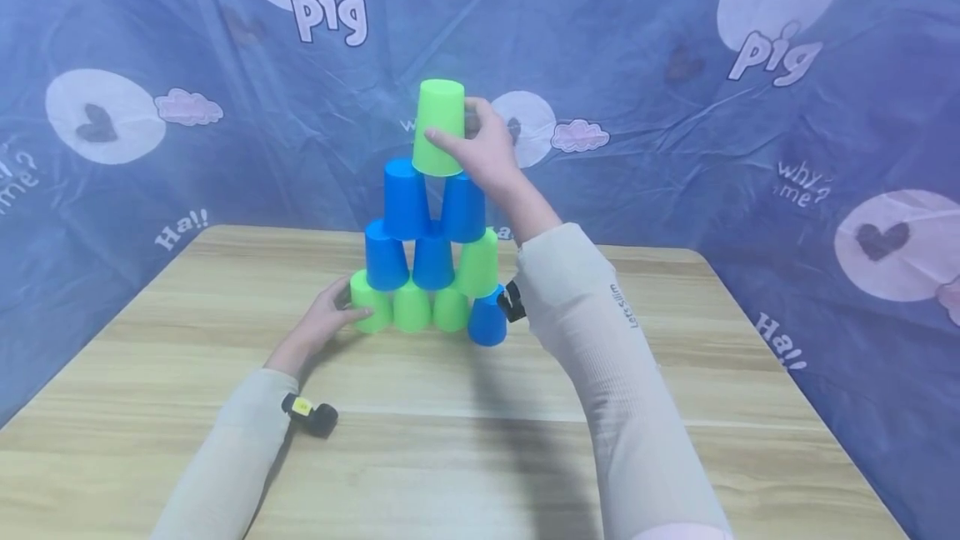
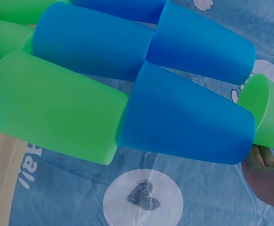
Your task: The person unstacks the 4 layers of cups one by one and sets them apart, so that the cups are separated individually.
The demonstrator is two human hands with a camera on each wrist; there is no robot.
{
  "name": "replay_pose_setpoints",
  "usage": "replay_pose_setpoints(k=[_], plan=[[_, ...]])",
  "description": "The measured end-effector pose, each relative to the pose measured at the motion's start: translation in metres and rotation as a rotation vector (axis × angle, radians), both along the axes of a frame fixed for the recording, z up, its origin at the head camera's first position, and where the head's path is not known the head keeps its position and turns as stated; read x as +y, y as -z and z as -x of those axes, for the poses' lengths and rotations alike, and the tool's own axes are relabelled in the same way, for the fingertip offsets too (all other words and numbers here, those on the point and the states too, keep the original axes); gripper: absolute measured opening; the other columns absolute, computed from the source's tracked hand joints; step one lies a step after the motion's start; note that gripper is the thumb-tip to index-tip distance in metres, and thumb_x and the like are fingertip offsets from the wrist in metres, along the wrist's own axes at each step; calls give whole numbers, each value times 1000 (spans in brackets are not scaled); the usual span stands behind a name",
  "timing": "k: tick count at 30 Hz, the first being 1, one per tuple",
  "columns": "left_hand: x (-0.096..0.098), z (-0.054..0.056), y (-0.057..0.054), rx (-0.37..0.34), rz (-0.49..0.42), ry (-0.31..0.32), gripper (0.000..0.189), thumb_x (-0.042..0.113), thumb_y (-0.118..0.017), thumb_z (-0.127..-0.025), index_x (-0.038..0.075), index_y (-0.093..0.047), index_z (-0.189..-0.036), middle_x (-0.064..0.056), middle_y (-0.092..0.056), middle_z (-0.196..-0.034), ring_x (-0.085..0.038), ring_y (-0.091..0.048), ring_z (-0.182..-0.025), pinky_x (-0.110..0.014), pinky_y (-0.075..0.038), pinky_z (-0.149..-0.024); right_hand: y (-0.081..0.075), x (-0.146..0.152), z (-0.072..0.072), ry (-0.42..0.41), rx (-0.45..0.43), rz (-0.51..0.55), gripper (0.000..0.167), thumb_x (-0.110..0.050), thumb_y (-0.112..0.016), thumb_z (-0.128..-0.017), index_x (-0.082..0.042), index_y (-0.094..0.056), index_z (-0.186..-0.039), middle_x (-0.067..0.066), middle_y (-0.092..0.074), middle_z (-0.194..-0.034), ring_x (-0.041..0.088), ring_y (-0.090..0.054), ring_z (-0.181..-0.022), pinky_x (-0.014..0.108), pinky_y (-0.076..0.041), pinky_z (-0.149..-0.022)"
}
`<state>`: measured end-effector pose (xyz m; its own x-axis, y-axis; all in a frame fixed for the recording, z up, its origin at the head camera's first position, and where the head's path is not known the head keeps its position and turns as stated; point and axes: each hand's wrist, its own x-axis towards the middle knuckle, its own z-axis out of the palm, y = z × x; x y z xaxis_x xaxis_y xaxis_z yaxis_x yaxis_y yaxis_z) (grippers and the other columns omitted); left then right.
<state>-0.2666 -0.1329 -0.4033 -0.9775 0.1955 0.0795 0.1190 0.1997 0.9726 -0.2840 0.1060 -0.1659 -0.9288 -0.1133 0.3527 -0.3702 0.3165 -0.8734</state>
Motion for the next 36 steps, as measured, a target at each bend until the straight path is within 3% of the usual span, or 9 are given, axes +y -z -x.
replay_pose_setpoints(k=[5, 13, 23, 31, 36], plan=[[-1, -1, -3, 5, 17, 4, 66, 4, -64, -74, 2, -30, -131, -17, -36, -128, -32, -34, -115, -44, -27, -96, -7, 5, -2, -3, 34, 52, 53, -23, -64, -78, -7, -40, -122, 10, -52, -107, 18, -50, -96, 30, -39, -86], [3, -15, -22, -25, -16, -1, 66, -1, -62, -74, -1, -28, -131, -21, -35, -128, -34, -32, -116, -45, -24, -97, -13, 20, 0, 33, 86, 142, 50, -17, -67, -75, -5, -44, -118, 12, -54, -104, 20, -52, -93, 30, -42, -84], [-2, 1, 0, -11, -1, -8, 65, 7, -65, -74, 5, -32, -131, -14, -38, -128, -29, -34, -115, -43, -25, -97, -11, 51, 3, 142, 117, 162, 51, -17, -65, -76, -4, -42, -120, 11, -52, -108, 19, -48, -97, 26, -39, -86], [-1, 0, 1, 1, 12, -21, 63, 8, -65, -74, 6, -34, -129, -13, -39, -126, -28, -36, -114, -42, -26, -97, 4, 78, 6, 214, 51, 223, 52, -13, -65, -77, -4, -40, -121, 14, -50, -114, 20, -46, -102, 26, -38, -88], [-1, -3, 0, -9, 1, -15, 64, 7, -65, -74, 4, -32, -130, -15, -38, -127, -30, -35, -115, -43, -26, -97, 20, 93, 9, 261, 32, 197, 52, -14, -63, -78, -3, -38, -122, 15, -49, -116, 19, -46, -103, 27, -37, -89]])
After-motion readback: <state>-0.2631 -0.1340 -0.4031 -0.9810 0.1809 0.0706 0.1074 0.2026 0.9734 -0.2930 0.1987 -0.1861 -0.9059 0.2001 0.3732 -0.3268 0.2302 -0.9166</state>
